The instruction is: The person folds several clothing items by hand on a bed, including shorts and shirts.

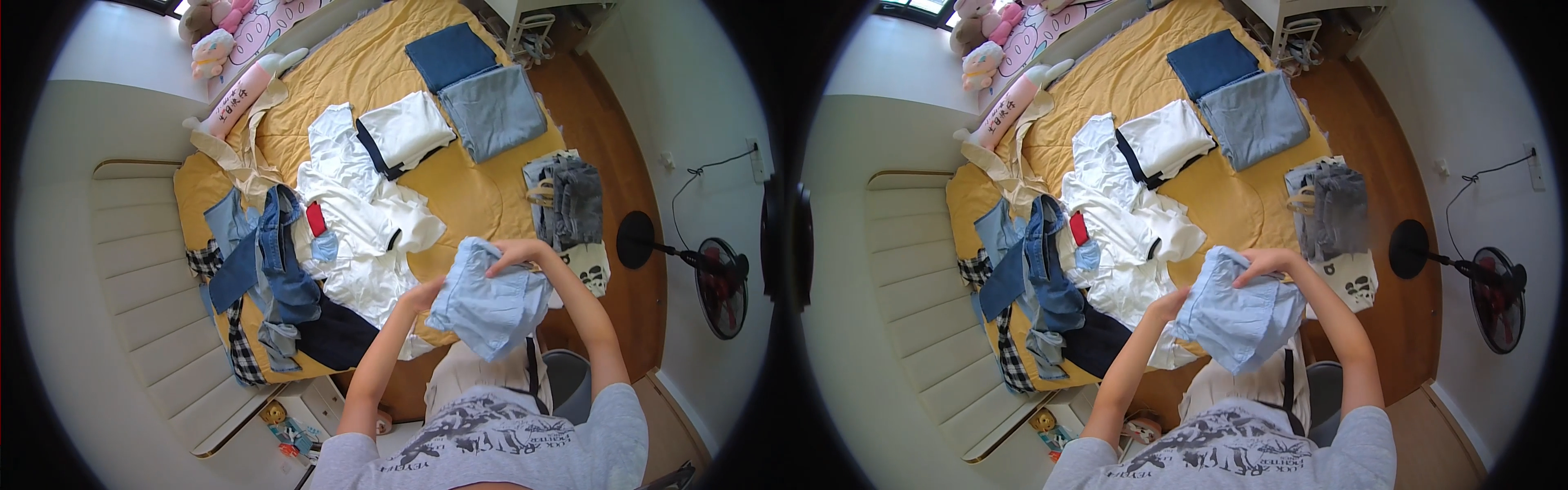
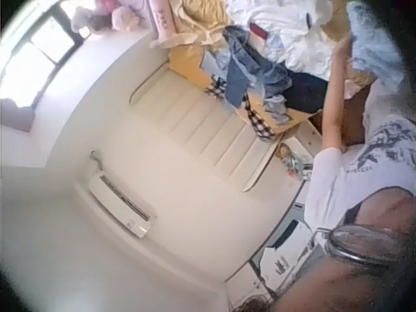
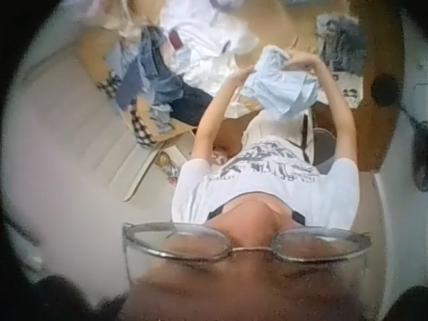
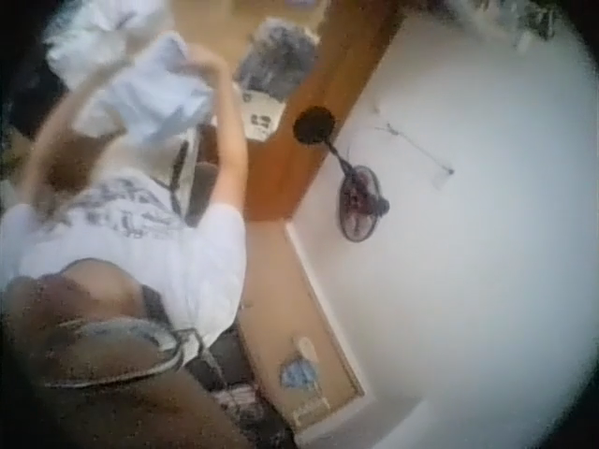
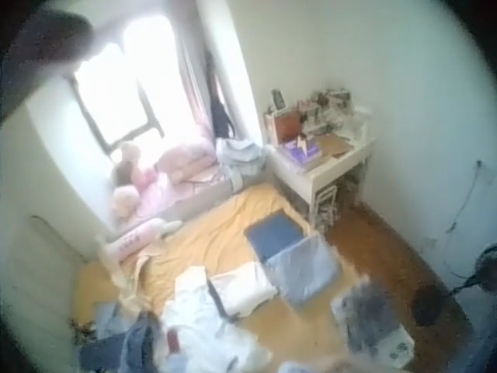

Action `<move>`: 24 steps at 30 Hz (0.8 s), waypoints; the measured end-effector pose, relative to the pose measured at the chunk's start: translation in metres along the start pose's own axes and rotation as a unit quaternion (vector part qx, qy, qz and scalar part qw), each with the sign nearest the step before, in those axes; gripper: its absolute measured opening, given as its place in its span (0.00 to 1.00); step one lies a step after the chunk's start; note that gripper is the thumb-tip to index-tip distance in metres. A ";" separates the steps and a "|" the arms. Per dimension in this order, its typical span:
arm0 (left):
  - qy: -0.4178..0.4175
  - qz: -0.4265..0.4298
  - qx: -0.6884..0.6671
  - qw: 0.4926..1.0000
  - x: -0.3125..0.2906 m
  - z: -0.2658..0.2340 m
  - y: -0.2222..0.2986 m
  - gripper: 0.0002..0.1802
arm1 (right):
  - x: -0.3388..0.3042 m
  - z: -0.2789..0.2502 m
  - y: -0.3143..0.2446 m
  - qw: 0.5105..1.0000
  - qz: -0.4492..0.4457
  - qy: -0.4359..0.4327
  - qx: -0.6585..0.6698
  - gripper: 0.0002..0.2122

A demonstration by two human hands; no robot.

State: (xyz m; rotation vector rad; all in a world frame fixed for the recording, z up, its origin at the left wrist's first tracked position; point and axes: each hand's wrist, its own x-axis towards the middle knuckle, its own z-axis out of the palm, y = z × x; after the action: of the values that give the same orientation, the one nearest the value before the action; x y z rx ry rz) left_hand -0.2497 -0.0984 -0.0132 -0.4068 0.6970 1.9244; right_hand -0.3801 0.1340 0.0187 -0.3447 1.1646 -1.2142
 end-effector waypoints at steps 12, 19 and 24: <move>0.213 0.273 -0.048 0.937 0.055 -0.112 0.227 0.16 | 0.056 -0.055 -0.032 0.774 -0.218 0.557 -0.209 0.19; 0.292 0.298 -0.044 0.908 0.120 -0.193 0.299 0.22 | 0.122 -0.087 0.036 0.811 -0.144 0.521 -0.222 0.17; 0.498 0.358 0.221 0.758 0.133 -0.210 0.276 0.36 | 0.197 -0.122 -0.041 0.711 -0.283 0.504 -0.402 0.16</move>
State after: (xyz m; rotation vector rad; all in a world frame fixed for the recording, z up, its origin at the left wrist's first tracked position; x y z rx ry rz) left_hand -0.5610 -0.2266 -0.1703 -0.9796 2.2317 2.0140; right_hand -0.5239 -0.0077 -0.1030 -0.7753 2.7325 -1.3737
